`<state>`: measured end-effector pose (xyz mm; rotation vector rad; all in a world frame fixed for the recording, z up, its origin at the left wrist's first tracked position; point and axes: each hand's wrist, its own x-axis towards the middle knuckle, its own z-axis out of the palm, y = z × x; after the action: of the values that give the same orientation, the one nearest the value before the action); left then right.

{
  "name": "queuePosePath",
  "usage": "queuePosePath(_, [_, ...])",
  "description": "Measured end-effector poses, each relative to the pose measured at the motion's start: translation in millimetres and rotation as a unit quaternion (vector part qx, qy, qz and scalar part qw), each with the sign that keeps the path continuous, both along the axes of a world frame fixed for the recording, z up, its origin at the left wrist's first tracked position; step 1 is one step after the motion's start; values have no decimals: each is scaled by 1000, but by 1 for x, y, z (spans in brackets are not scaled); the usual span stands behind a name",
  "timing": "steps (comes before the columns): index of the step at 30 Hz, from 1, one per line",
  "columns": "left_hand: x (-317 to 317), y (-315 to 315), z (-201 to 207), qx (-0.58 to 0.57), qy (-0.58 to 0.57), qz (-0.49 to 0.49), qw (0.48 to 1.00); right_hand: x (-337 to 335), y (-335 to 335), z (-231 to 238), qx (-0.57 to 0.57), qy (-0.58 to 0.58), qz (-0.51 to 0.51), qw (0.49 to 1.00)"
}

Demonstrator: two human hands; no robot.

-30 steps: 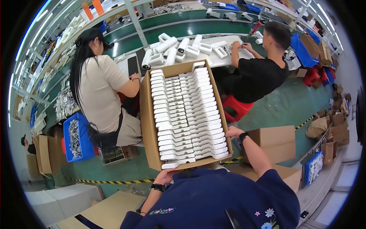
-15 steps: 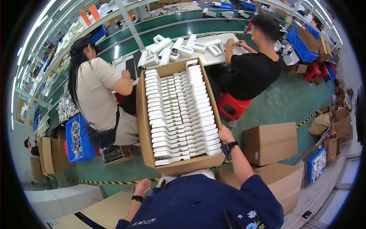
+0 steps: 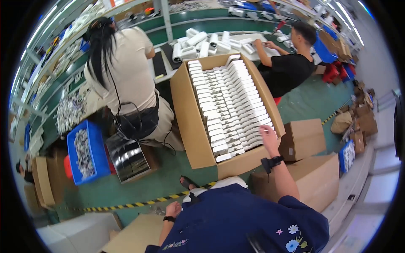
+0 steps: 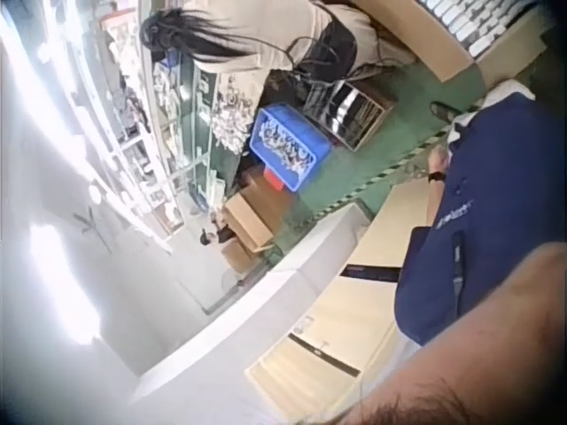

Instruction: Assemble small plastic components and adhesive strips onto electronic device housings on a factory assembly line.

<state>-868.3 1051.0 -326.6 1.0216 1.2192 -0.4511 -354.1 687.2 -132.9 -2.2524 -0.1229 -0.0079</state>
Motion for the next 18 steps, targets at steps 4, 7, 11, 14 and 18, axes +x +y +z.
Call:
queuePosePath(4, [-15, 70, -20, -30, 1, 69, 997, -70, 84, 41, -22, 27, 173, 984])
queuePosePath(7, [-13, 109, -7, -38, 1, 56, 998, -112, 109, 29, -13, 56, 202, 978])
queuePosePath(11, [1, 137, -9, -35, -4, 21, 999, -167, 100, 15, -24, 113, 158, 981])
queuePosePath(14, [-15, 151, -27, -48, 3, -69, 996, -200, 97, 4, -21, 136, 143, 980])
queuePosePath(18, [-28, 188, -39, 52, -35, -290, 955, -221, 88, -43, -6, 142, 102, 985])
